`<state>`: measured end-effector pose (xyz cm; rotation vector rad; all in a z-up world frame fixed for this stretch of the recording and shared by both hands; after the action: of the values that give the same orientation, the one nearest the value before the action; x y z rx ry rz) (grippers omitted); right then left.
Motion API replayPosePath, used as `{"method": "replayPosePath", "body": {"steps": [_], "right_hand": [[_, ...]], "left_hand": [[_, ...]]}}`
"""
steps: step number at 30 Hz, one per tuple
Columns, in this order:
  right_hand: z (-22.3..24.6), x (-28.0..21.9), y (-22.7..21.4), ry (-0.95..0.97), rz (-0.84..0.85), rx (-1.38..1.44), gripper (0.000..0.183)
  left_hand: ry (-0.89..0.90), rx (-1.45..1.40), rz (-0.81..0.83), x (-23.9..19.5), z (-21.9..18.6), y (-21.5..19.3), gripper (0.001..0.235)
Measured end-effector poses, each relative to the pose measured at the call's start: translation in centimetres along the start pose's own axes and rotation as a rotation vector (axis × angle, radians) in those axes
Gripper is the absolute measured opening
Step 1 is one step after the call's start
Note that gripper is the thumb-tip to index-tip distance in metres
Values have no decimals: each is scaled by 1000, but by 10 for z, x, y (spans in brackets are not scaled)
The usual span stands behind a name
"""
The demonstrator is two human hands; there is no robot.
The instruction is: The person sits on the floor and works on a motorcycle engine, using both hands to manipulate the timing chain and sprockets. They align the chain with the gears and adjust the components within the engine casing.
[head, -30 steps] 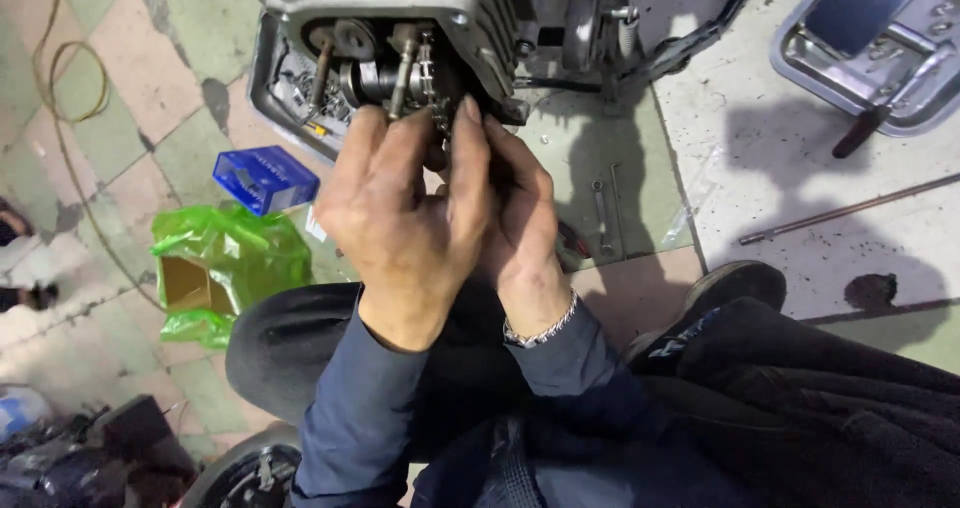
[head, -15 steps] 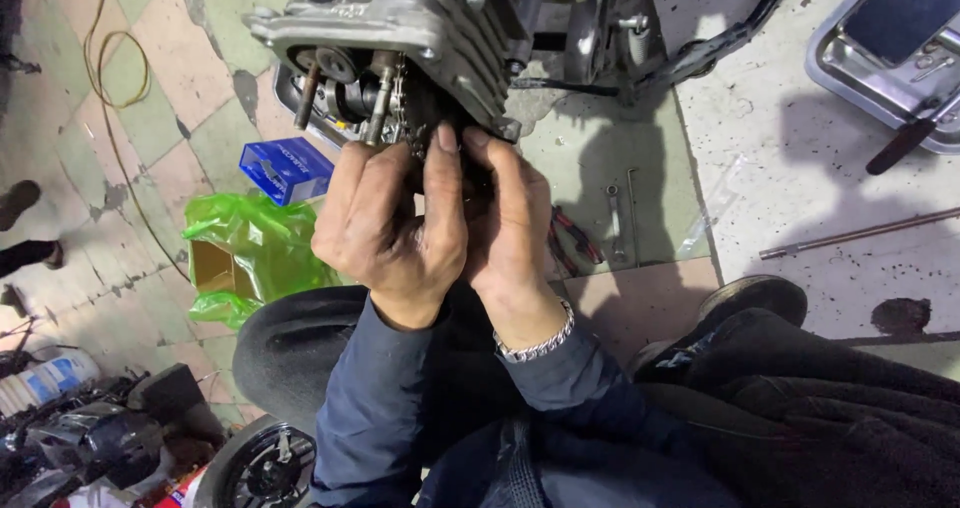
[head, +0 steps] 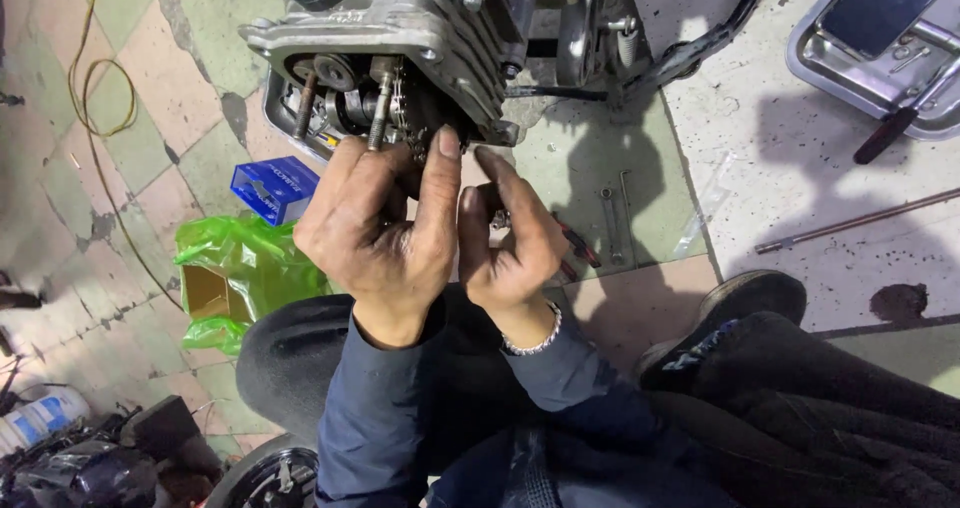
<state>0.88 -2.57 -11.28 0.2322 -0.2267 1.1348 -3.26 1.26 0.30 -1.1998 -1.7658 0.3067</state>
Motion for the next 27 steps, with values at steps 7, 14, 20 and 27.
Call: {"method": "replayPosePath", "body": {"steps": [7, 14, 20, 27], "right_hand": [[0, -3, -2, -83, 52, -226, 41], [-15, -12, 1, -56, 25, -41, 50], [-13, -8, -6, 154, 22, -20, 23], [-12, -1, -16, 219, 49, 42, 22]], "left_hand": [[2, -31, 37, 2, 0, -3, 27], [8, -32, 71, 0, 7, -5, 29], [-4, -41, 109, -5, 6, -4, 27], [-2, 58, 99, -14, 1, 0, 31]]}}
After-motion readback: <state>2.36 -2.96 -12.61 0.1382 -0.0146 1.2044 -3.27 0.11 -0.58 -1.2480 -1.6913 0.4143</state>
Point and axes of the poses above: each hand's wrist, its own x-axis towards the middle knuckle, its own y-axis out of the palm, z = x × y, the point moved 1 cm from there along x, towards the middle knuckle, and after that the axes turned 13 degrees about -x, right-handed, at the moved point
